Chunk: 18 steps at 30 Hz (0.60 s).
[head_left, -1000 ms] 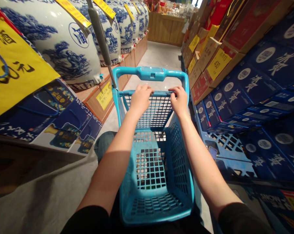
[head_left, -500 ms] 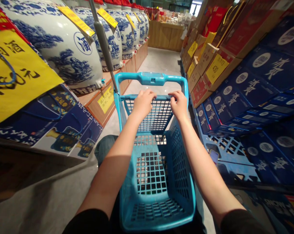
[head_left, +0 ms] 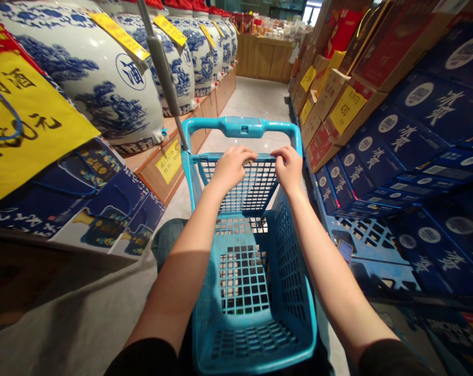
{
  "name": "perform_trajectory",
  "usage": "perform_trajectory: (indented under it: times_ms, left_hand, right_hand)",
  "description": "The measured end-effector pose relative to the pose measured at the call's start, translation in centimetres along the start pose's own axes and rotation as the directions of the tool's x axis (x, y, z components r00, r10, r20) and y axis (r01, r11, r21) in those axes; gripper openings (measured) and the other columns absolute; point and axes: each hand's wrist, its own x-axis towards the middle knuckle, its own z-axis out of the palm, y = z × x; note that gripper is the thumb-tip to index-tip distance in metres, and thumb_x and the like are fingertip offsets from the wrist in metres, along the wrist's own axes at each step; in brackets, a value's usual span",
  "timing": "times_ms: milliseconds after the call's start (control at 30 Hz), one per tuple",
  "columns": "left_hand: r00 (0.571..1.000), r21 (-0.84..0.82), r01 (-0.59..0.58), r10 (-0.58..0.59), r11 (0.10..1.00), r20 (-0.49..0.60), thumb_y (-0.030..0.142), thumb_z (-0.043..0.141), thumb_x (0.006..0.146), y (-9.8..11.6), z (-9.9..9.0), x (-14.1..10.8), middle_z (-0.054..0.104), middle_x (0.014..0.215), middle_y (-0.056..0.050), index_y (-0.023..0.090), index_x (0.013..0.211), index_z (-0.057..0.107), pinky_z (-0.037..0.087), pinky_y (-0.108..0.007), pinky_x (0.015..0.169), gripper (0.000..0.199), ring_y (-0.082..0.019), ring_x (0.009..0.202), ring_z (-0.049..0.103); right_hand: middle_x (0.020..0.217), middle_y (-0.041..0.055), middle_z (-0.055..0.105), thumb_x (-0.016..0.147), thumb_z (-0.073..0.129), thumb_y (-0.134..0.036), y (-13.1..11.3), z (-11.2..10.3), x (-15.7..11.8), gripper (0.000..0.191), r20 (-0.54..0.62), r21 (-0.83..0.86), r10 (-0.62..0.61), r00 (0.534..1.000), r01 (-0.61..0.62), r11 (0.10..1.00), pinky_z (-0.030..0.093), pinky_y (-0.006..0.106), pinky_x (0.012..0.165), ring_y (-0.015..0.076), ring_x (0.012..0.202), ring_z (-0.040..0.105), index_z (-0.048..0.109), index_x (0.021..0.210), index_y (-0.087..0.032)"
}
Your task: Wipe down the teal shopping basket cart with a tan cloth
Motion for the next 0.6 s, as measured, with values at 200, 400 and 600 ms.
perform_trajectory:
  times_ms: [200, 400, 600]
  left_hand:
    - [0.980, 0.103, 0.187, -0.178, 0.977, -0.084, -0.006, 0.048, 0.087, 0.0, 0.2, 0.0, 0.075, 0.134, -0.010, 0.020, 0.118, 0.081, 0.056, -0.048, 0.107, 0.052, -0.033, 0.128, 0.064]
    - [0.997, 0.032, 0.079, -0.078, 0.996, -0.026, -0.006, 0.046, 0.088, 0.5, 0.2, 0.0, 0.074, 0.137, -0.006, 0.023, 0.123, 0.080, 0.053, -0.045, 0.112, 0.057, -0.029, 0.129, 0.063]
    - [0.965, 0.141, 0.254, -0.242, 0.957, -0.098, -0.004, 0.048, 0.089, -0.4, -0.7, -0.3, 0.075, 0.135, -0.009, 0.022, 0.121, 0.081, 0.056, -0.049, 0.106, 0.053, -0.034, 0.127, 0.063]
  right_hand:
    - [0.074, 0.0025, 0.072, 0.073, 0.045, -0.005, -0.5, -0.2, -0.1, 0.028, 0.040, 0.013, 0.002, 0.999, -0.003, 1.000, 0.050, 0.032, 0.075, 0.0221, 0.077, 0.069, 0.066, 0.067, -0.023]
    - [0.075, 0.0027, 0.076, 0.072, 0.046, -0.006, -0.8, -0.1, 0.0, 0.027, 0.102, 0.020, 0.081, 0.992, -0.083, 0.996, 0.051, 0.032, 0.077, 0.0220, 0.077, 0.070, 0.067, 0.068, -0.023]
    - [0.075, 0.0028, 0.076, 0.072, 0.044, -0.005, -0.9, -0.4, -0.1, 0.029, 0.131, 0.024, 0.120, 0.984, -0.124, 0.992, 0.052, 0.033, 0.078, 0.0222, 0.078, 0.071, 0.068, 0.070, -0.022]
